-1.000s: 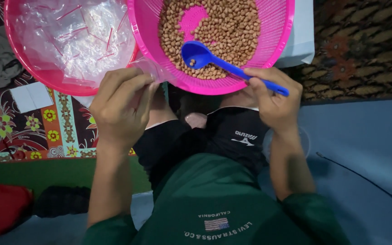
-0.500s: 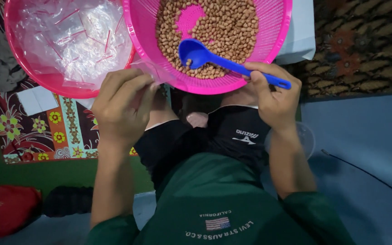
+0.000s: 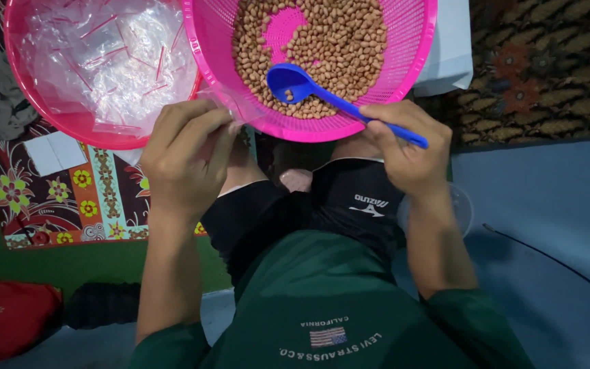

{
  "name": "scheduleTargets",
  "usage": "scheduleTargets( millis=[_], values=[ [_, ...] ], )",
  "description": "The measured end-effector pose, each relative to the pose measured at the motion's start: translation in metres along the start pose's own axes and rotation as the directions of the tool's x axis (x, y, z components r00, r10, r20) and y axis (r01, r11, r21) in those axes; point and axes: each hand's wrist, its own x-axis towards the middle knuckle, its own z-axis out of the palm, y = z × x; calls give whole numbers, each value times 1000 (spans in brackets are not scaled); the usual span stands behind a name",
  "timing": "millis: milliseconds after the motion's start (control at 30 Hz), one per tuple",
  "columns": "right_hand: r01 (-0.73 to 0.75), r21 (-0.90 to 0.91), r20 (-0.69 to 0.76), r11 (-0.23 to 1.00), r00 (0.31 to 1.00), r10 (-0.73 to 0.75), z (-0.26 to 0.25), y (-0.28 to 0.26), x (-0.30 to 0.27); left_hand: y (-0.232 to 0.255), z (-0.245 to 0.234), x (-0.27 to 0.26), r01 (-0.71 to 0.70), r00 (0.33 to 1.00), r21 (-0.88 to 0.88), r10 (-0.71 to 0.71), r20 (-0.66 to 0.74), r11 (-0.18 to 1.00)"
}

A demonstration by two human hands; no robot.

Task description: A person is sitting on the floor, scooping peanuts from a pink basket into small plastic bags using a blue spoon and placing the filled bags into a red basket.

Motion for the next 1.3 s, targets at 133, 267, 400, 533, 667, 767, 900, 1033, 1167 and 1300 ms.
scheduleTargets(
  millis=[133,267,400,533,667,767,900,1033,1167,1300],
  values=[
    [41,-18,46,999,998,-40,-1,-6,4,0,0,-2,15,1000,17,-15,12,1000],
    [91,-57,64,994,994,-87,-9,-2,4,-1,-1,-4,12,1000,15,-13,15,1000],
    [33,21,34,999,999,-34,-19,14,-1,-2,-2,-4,-3,1000,18,3,25,1000],
    [-38,23,25,999,999,38,-24,12,-3,-2,0,-3,3,1000,-5,-3,18,1000],
    [-99,69,-19,993,995,100,-24,18,-8,-2,2,-1,-13,1000,-26,14,23,1000],
    [-155,151,-61,976,984,166,-24,23,-10,-2,4,0,-17,1000,-29,18,20,999],
    [-170,326,-119,930,969,218,-23,34,-8,-3,7,2,18,999,-48,-16,46,999],
    [-170,394,-190,903,946,262,-23,31,-8,-8,14,10,-36,999,-37,37,37,999],
    [-85,277,-268,957,950,162,-22,17,-6,-12,26,21,-93,995,-21,93,28,995],
    [-9,251,-350,968,931,100,-23,11,-10,-21,44,27,-89,996,17,90,-7,996]
  ],
)
